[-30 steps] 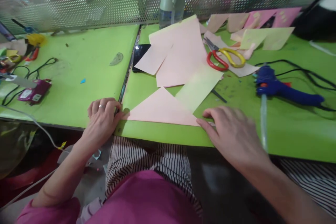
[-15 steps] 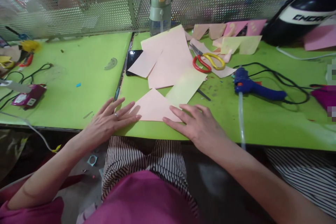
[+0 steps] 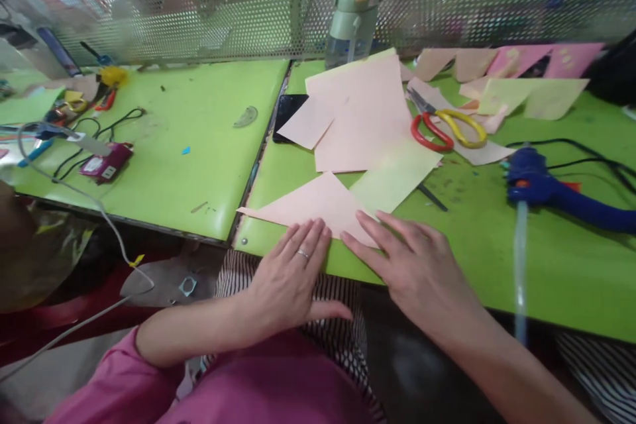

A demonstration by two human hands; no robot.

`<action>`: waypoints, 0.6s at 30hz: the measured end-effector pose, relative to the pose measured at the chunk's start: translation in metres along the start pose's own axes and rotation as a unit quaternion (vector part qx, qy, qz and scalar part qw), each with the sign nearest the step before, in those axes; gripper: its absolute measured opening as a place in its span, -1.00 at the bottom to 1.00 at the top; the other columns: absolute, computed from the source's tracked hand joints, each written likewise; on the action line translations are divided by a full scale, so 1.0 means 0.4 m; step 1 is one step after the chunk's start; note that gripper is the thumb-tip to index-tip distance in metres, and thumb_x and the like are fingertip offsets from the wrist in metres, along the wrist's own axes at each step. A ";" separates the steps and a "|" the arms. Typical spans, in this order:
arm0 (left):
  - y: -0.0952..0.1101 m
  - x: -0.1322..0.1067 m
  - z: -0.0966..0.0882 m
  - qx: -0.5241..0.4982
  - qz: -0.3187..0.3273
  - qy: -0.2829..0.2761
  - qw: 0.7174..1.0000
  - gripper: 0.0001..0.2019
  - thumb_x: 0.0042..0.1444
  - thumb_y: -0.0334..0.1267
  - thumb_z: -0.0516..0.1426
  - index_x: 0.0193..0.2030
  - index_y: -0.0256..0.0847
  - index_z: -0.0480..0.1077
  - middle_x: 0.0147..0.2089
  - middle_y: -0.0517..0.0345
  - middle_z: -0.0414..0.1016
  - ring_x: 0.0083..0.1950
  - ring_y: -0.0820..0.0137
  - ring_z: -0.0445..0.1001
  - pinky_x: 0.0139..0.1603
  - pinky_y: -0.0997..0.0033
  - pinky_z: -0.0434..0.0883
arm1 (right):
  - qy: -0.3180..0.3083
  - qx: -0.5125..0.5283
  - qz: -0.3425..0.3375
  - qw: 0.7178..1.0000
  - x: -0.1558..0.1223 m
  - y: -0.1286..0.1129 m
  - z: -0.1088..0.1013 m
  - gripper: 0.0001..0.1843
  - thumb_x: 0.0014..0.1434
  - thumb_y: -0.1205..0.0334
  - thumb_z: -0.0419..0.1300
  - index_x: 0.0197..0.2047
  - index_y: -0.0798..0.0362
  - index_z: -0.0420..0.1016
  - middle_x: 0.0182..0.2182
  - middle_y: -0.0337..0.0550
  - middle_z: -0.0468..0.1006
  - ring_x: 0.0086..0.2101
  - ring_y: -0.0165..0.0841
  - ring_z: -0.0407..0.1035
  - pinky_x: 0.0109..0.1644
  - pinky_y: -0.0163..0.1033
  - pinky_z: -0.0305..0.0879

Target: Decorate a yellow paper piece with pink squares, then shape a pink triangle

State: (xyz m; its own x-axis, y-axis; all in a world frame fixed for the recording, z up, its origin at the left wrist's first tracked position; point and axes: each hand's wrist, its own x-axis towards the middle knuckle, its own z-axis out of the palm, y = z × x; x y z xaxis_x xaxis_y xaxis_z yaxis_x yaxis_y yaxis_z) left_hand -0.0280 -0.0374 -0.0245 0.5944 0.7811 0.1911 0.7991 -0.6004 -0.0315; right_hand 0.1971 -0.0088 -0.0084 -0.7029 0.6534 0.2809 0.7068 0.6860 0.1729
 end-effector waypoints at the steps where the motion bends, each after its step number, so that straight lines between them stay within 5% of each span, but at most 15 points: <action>1: -0.026 -0.013 -0.003 0.005 -0.008 -0.001 1.000 0.07 0.12 0.44 -0.34 0.40 -0.57 0.07 0.44 -0.28 0.09 0.48 0.07 0.02 0.48 0.13 0.00 | 0.001 0.004 0.004 1.000 -0.001 0.000 0.002 -0.12 0.07 0.60 -0.02 0.42 -0.18 0.08 0.18 -0.06 0.46 0.10 -0.03 0.29 0.00 0.07 0.18; 4: -0.121 -0.054 -0.015 0.019 -0.047 -0.008 0.999 0.14 0.05 0.50 -0.32 0.39 -0.59 0.06 0.43 -0.35 0.10 0.47 0.02 0.05 0.47 0.06 0.02 | -0.001 0.003 0.006 1.000 -0.003 -0.001 0.004 -0.05 0.04 0.65 -0.04 0.44 -0.18 0.00 0.19 -0.05 0.45 0.11 -0.03 0.29 0.00 0.06 0.19; 9: -0.221 -0.094 -0.040 0.036 -0.055 -0.019 0.998 0.09 0.09 0.48 -0.27 0.40 -0.56 0.02 0.43 -0.35 0.09 0.47 0.03 0.05 0.48 -0.17 -0.18 | -0.019 0.001 0.026 0.999 -0.001 -0.010 0.000 -0.18 0.02 0.65 -0.02 0.30 -0.14 0.29 0.19 -0.07 0.45 0.14 -0.07 0.26 0.04 0.04 0.20; 13: -0.179 -0.073 -0.047 0.027 -0.056 -0.004 0.998 0.06 0.11 0.46 -0.23 0.42 -0.52 -0.02 0.44 -0.34 0.06 0.49 -0.01 -0.02 0.46 -0.23 -0.19 | -0.024 -0.015 0.034 0.999 0.008 -0.023 -0.018 -0.31 0.04 0.64 0.00 0.18 -0.04 0.43 0.16 -0.04 0.49 0.13 -0.08 0.28 0.04 0.04 0.22; 18: -0.107 -0.028 -0.017 -0.042 0.033 -0.002 0.999 0.01 0.13 0.44 -0.26 0.40 -0.45 0.08 0.44 -0.18 0.13 0.47 0.17 0.06 0.45 0.15 0.07 | -0.013 -0.021 0.060 0.998 0.047 -0.081 -0.030 -0.51 0.18 0.53 0.01 0.12 0.11 0.50 0.17 0.00 0.49 0.12 -0.09 0.30 0.14 0.08 0.16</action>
State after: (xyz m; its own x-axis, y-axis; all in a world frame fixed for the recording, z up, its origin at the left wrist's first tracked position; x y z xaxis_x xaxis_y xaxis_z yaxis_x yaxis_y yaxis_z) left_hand -0.0697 -0.0216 -0.0187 0.6460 0.7400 0.1871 0.7479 -0.6627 0.0384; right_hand 0.1619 -0.0225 0.0027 -0.6142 0.7384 0.2784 0.7885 0.5886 0.1785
